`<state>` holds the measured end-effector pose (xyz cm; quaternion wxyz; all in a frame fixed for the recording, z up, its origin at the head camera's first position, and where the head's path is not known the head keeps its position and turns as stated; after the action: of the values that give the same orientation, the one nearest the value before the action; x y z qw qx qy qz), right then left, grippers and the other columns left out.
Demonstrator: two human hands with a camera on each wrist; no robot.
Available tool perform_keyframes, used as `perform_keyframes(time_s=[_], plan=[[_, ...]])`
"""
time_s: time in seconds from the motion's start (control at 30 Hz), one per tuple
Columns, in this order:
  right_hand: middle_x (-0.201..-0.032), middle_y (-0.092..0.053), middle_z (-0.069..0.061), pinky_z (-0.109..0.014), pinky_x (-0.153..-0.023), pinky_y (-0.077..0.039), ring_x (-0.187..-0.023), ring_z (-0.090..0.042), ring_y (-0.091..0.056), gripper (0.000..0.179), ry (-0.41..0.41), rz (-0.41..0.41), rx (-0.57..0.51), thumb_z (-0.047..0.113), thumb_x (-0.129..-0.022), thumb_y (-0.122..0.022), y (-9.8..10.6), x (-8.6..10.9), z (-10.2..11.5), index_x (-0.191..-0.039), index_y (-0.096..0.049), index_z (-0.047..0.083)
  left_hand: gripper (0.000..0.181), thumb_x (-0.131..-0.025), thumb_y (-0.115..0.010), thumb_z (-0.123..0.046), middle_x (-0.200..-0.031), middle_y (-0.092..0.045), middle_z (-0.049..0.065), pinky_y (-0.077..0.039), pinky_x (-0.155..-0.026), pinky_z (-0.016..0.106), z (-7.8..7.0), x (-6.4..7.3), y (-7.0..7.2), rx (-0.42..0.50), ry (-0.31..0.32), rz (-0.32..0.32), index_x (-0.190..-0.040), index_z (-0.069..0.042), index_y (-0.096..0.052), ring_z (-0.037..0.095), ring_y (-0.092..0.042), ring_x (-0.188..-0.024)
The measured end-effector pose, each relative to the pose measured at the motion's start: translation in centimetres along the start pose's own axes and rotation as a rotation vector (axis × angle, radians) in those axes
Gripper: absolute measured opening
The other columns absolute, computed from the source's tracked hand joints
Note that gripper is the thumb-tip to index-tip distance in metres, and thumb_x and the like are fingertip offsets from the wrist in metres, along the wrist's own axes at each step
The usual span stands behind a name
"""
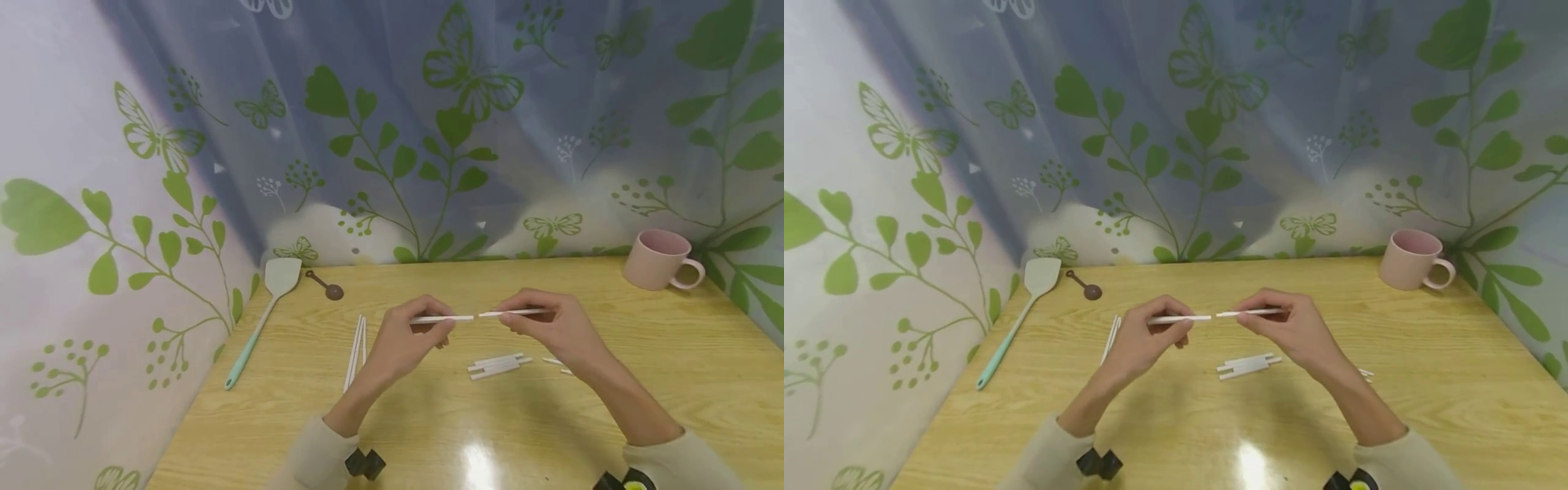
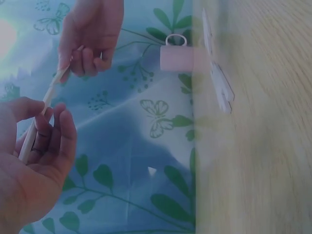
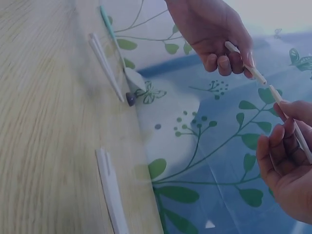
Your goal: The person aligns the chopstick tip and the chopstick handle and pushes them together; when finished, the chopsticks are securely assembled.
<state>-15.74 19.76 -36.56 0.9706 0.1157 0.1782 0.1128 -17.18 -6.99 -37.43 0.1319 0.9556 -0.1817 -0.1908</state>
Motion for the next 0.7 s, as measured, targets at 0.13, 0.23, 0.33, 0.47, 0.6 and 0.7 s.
perform_keyframes(time_s=[0.13, 0.23, 0.33, 0.47, 0.6, 0.7], plan=[[-0.104, -0.073, -0.002, -0.035, -0.082, -0.062, -0.093, -0.023, -0.076, 0.015, 0.03, 0.009, -0.007, 0.011, -0.1, -0.071, -0.6, -0.4, 0.5, -0.111, -0.076, 0.003, 0.014, -0.102, -0.07, -0.022, -0.088, -0.073, 0.006, -0.058, -0.068, 0.029, -0.4, 0.1, 0.0, 0.029, -0.017, -0.006, -0.111, -0.013, -0.074, 0.035, -0.073, -0.079], [-0.102, -0.072, -0.003, -0.036, -0.081, -0.062, -0.092, -0.023, -0.075, 0.015, 0.034, 0.011, -0.008, 0.011, -0.1, -0.071, -0.9, -0.5, 0.6, -0.111, -0.077, 0.003, 0.014, -0.102, -0.07, -0.021, -0.088, -0.073, 0.01, -0.059, -0.069, 0.032, -0.6, 0.3, 0.2, 0.038, -0.015, -0.013, -0.112, -0.012, -0.074, 0.03, -0.073, -0.078], [-0.101, -0.073, -0.003, -0.035, -0.08, -0.061, -0.091, -0.023, -0.075, 0.015, 0.034, 0.012, -0.022, 0.01, -0.1, -0.071, -1.1, -0.6, 0.7, -0.111, -0.076, 0.001, 0.014, -0.101, -0.07, -0.02, -0.088, -0.073, 0.011, -0.059, -0.069, 0.032, -0.7, 0.3, 0.3, 0.048, -0.01, -0.018, -0.112, -0.011, -0.074, 0.025, -0.072, -0.076], [-0.1, -0.073, -0.003, -0.032, -0.077, -0.061, -0.089, -0.022, -0.074, 0.016, 0.04, 0.005, -0.043, 0.008, -0.099, -0.071, -1.3, -0.7, 0.6, -0.111, -0.076, -0.001, 0.014, -0.101, -0.07, -0.02, -0.087, -0.072, 0.013, -0.057, -0.068, 0.027, -0.6, 0.4, 0.3, 0.068, -0.005, -0.027, -0.111, -0.011, -0.073, 0.023, -0.071, -0.075], [-0.1, -0.073, -0.003, -0.031, -0.076, -0.06, -0.09, -0.02, -0.073, 0.016, 0.039, -0.002, -0.046, 0.007, -0.099, -0.071, -1.5, -0.8, 0.6, -0.112, -0.077, -0.001, 0.014, -0.102, -0.069, -0.019, -0.088, -0.071, 0.018, -0.058, -0.068, 0.027, -0.5, 0.4, 0.3, 0.085, -0.01, -0.037, -0.11, -0.009, -0.073, 0.019, -0.069, -0.073], [-0.1, -0.073, -0.002, -0.031, -0.074, -0.06, -0.089, -0.019, -0.072, 0.016, 0.036, -0.005, -0.05, 0.008, -0.099, -0.071, -1.5, -0.8, 0.6, -0.112, -0.077, 0.0, 0.013, -0.101, -0.069, -0.017, -0.087, -0.07, 0.016, -0.058, -0.068, 0.027, -0.4, 0.4, 0.3, 0.107, -0.018, -0.044, -0.11, -0.007, -0.073, 0.018, -0.068, -0.073]])
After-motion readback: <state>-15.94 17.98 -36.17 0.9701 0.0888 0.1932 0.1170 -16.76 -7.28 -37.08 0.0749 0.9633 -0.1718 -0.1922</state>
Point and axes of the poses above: each hand's wrist, its own x-axis away from the middle knuckle, its own y-axis out of the back of the hand, z = x × y, the point moved 1 cm from there along -x, towards the middle knuckle
